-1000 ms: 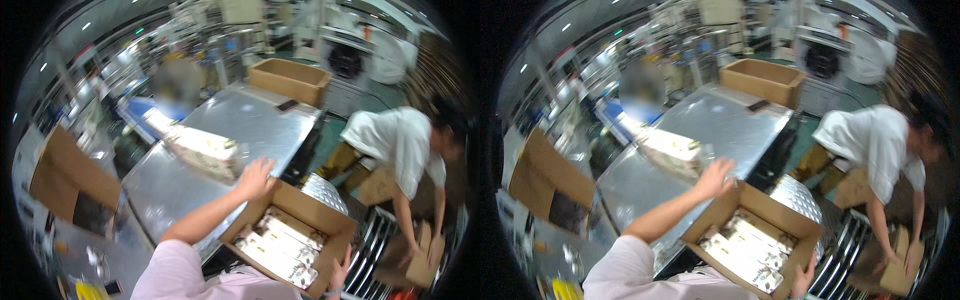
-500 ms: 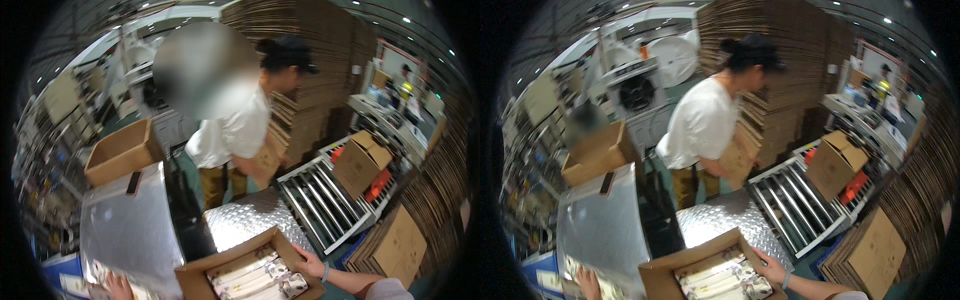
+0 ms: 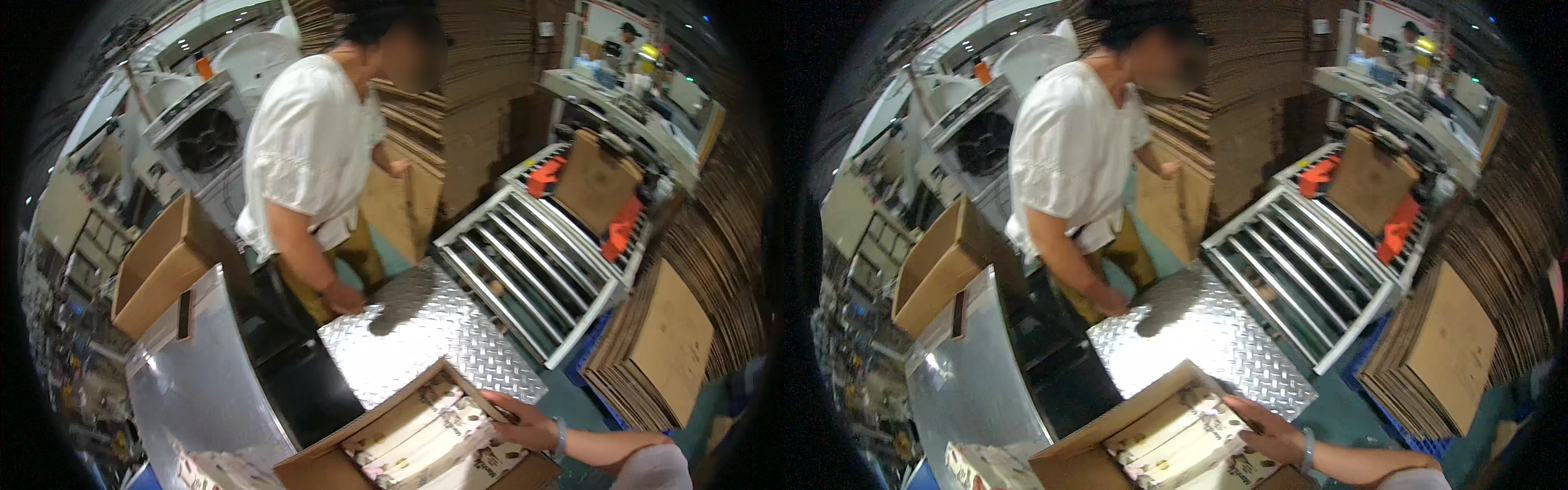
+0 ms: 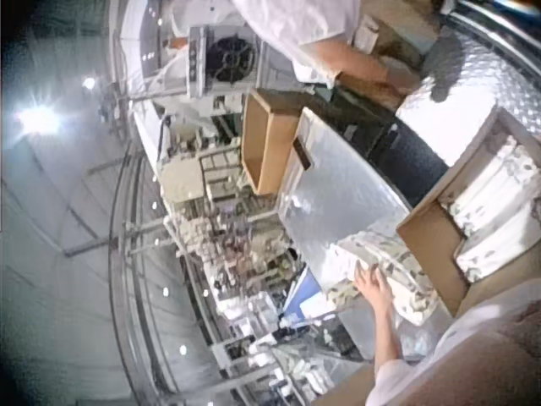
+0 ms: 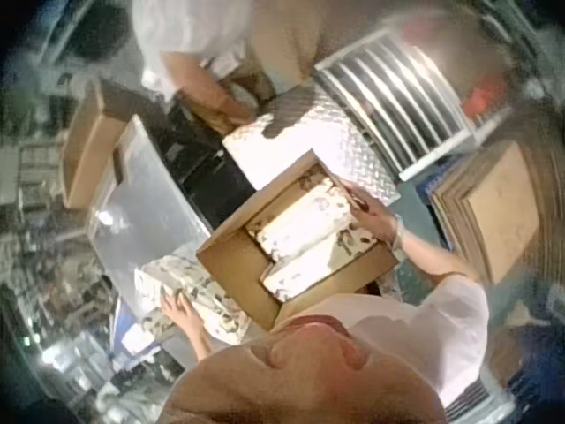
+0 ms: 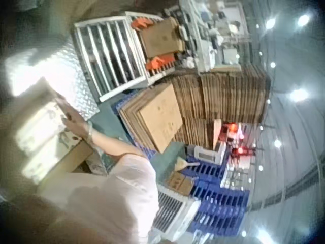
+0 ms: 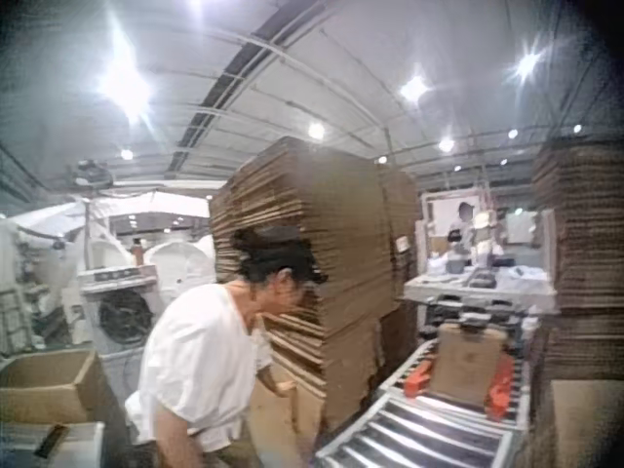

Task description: The person places packaged tissue boxes into cardboard boxes at a factory workstation, arranges them, and moves the filled boxes onto a conveyor belt.

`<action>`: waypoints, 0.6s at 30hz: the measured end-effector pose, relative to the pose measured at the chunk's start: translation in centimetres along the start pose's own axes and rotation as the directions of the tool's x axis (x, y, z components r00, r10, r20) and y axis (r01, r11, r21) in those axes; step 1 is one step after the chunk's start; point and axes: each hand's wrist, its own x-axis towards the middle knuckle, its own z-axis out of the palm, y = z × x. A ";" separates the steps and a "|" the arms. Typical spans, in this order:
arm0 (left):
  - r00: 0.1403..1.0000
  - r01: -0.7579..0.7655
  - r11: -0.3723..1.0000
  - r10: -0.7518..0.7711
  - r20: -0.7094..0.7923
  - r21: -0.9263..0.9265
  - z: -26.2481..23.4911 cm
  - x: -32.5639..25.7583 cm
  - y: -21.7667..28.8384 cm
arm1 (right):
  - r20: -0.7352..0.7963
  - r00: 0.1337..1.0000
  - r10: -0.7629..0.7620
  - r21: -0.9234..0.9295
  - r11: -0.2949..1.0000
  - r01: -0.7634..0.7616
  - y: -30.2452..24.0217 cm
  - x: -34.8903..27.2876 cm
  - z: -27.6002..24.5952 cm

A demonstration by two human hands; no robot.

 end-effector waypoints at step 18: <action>0.747 0.665 0.746 -0.665 -0.015 0.024 -3.4 4.5 -29.1 | -0.114 0.991 0.066 -0.027 0.997 -0.069 0.3 -1.7 -0.8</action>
